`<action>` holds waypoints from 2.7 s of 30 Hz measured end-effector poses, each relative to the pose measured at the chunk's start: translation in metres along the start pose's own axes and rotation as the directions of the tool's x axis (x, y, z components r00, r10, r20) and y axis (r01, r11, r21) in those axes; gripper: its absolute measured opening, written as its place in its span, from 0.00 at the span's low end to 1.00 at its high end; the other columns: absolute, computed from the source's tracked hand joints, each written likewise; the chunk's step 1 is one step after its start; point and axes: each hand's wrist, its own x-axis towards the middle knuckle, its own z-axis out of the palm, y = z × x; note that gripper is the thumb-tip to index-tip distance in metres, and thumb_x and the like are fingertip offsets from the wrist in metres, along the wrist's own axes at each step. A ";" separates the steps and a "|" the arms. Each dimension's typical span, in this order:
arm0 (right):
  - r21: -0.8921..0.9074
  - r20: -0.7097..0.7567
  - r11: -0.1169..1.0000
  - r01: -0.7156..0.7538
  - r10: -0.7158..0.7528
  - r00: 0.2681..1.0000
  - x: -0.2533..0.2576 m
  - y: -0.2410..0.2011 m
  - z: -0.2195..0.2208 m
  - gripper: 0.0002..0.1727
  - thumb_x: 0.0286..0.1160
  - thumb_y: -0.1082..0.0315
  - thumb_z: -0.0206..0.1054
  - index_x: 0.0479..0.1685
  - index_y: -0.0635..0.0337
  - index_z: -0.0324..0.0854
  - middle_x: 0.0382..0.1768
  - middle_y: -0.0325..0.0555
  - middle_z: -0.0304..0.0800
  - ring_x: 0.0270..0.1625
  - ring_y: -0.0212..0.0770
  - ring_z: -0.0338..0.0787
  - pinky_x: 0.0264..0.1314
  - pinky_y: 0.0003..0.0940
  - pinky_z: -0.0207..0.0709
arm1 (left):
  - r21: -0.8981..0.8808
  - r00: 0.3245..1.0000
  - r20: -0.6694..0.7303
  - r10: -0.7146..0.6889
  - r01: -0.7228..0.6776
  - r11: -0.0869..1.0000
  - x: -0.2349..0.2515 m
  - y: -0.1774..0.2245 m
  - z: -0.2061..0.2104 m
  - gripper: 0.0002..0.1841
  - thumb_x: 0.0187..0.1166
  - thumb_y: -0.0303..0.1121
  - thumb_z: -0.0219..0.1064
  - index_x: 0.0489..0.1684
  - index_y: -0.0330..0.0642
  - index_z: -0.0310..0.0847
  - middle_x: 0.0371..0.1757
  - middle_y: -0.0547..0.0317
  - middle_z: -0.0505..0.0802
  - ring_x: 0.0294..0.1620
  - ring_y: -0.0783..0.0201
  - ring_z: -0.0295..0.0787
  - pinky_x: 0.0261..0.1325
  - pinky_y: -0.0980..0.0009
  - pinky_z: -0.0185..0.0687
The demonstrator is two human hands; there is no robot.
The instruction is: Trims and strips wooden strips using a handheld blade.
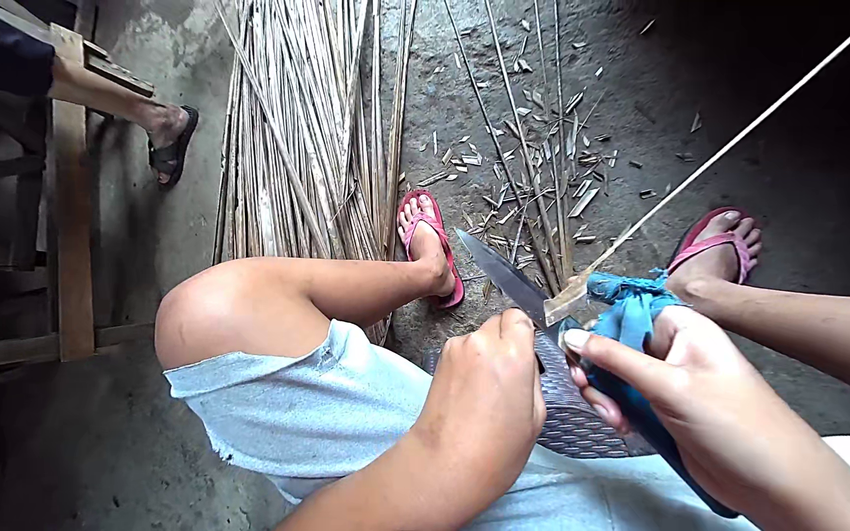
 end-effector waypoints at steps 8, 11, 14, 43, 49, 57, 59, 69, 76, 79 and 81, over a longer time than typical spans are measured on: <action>-0.235 -0.152 0.929 0.286 -0.326 0.933 0.024 0.000 -0.035 0.04 0.81 0.68 0.61 0.46 0.58 0.76 0.22 0.26 0.84 0.16 0.21 0.80 0.18 0.17 0.77 | -0.101 0.996 0.068 -0.055 0.062 0.993 0.001 0.001 -0.001 0.10 0.77 0.24 0.56 0.41 0.31 0.85 0.23 0.54 0.86 0.23 0.61 0.86 0.28 0.69 0.79; -0.122 -0.189 0.931 0.344 -0.362 0.913 0.037 -0.016 -0.076 0.04 0.83 0.71 0.56 0.43 0.52 0.75 0.20 0.28 0.85 0.13 0.22 0.79 0.14 0.16 0.76 | -0.190 0.996 0.061 -0.064 0.074 0.979 0.001 -0.005 0.001 0.14 0.83 0.27 0.53 0.50 0.37 0.87 0.23 0.56 0.86 0.22 0.62 0.85 0.27 0.67 0.78; -0.105 0.010 0.954 0.281 -0.282 0.959 0.015 -0.018 -0.060 0.06 0.80 0.72 0.57 0.40 0.50 0.75 0.24 0.24 0.88 0.16 0.20 0.82 0.17 0.15 0.77 | -0.240 0.994 0.063 -0.086 0.099 0.966 0.003 -0.005 0.000 0.18 0.89 0.33 0.52 0.63 0.39 0.88 0.23 0.55 0.88 0.21 0.60 0.82 0.26 0.64 0.75; 0.110 0.072 0.994 -0.015 0.007 0.997 -0.001 -0.010 -0.026 0.08 0.77 0.81 0.55 0.43 0.58 0.73 0.20 0.34 0.86 0.11 0.25 0.80 0.12 0.15 0.76 | -0.070 0.995 -0.089 0.044 -0.050 0.996 0.001 -0.011 0.005 0.12 0.82 0.28 0.55 0.31 0.35 0.83 0.16 0.57 0.79 0.17 0.62 0.79 0.21 0.69 0.71; 0.160 0.022 0.978 -0.131 0.129 0.991 0.014 -0.017 -0.032 0.08 0.83 0.80 0.51 0.39 0.58 0.70 0.16 0.38 0.84 0.09 0.26 0.78 0.09 0.16 0.73 | 0.185 0.968 -0.191 0.160 -0.124 0.975 0.001 -0.012 0.014 0.08 0.74 0.25 0.59 0.29 0.37 0.84 0.13 0.58 0.80 0.13 0.62 0.81 0.15 0.70 0.70; -0.102 -0.139 0.980 0.168 -0.181 0.974 0.025 -0.008 -0.039 0.04 0.79 0.77 0.61 0.43 0.59 0.74 0.18 0.32 0.84 0.12 0.23 0.79 0.13 0.15 0.75 | 0.236 0.964 -0.199 0.176 -0.127 0.963 0.000 -0.012 0.015 0.08 0.72 0.25 0.60 0.27 0.37 0.84 0.12 0.59 0.79 0.12 0.62 0.79 0.14 0.71 0.67; -0.382 -0.184 0.820 0.426 -0.519 0.835 0.032 0.002 -0.055 0.15 0.78 0.66 0.63 0.59 0.62 0.79 0.25 0.26 0.83 0.19 0.19 0.80 0.22 0.17 0.77 | 0.235 0.969 -0.199 0.145 -0.096 0.967 -0.003 -0.013 0.012 0.08 0.72 0.26 0.60 0.27 0.37 0.83 0.12 0.59 0.79 0.11 0.63 0.79 0.14 0.70 0.68; 0.082 0.330 0.981 -0.178 0.141 0.933 -0.008 -0.001 -0.013 0.09 0.81 0.78 0.50 0.37 0.54 0.70 0.18 0.30 0.84 0.12 0.20 0.78 0.14 0.12 0.73 | 0.165 0.974 -0.187 0.124 -0.093 0.982 -0.003 -0.012 0.013 0.09 0.62 0.25 0.63 0.12 0.37 0.80 0.13 0.53 0.83 0.15 0.58 0.85 0.15 0.64 0.72; 0.059 0.132 0.996 -0.061 0.052 0.990 -0.003 0.000 -0.012 0.09 0.76 0.80 0.56 0.32 0.55 0.72 0.16 0.33 0.84 0.10 0.22 0.77 0.11 0.14 0.71 | 0.156 0.971 -0.191 0.144 -0.115 0.981 -0.001 -0.010 0.014 0.09 0.69 0.25 0.60 0.20 0.38 0.81 0.13 0.57 0.81 0.14 0.62 0.82 0.16 0.69 0.70; 0.025 0.074 0.999 -0.032 0.030 0.997 -0.001 0.001 -0.012 0.08 0.76 0.80 0.57 0.34 0.56 0.72 0.16 0.32 0.84 0.10 0.22 0.77 0.10 0.14 0.71 | 0.156 0.972 -0.189 0.138 -0.109 0.982 0.000 -0.009 0.014 0.09 0.72 0.26 0.59 0.23 0.37 0.82 0.12 0.58 0.79 0.12 0.62 0.80 0.15 0.70 0.68; -0.002 0.021 1.000 -0.011 0.011 1.000 0.003 0.001 -0.012 0.07 0.76 0.80 0.58 0.39 0.58 0.71 0.17 0.32 0.84 0.10 0.23 0.78 0.10 0.15 0.71 | 0.171 0.973 -0.183 0.138 -0.106 0.980 0.000 -0.009 0.015 0.09 0.75 0.27 0.59 0.25 0.38 0.82 0.12 0.59 0.78 0.12 0.63 0.79 0.15 0.71 0.68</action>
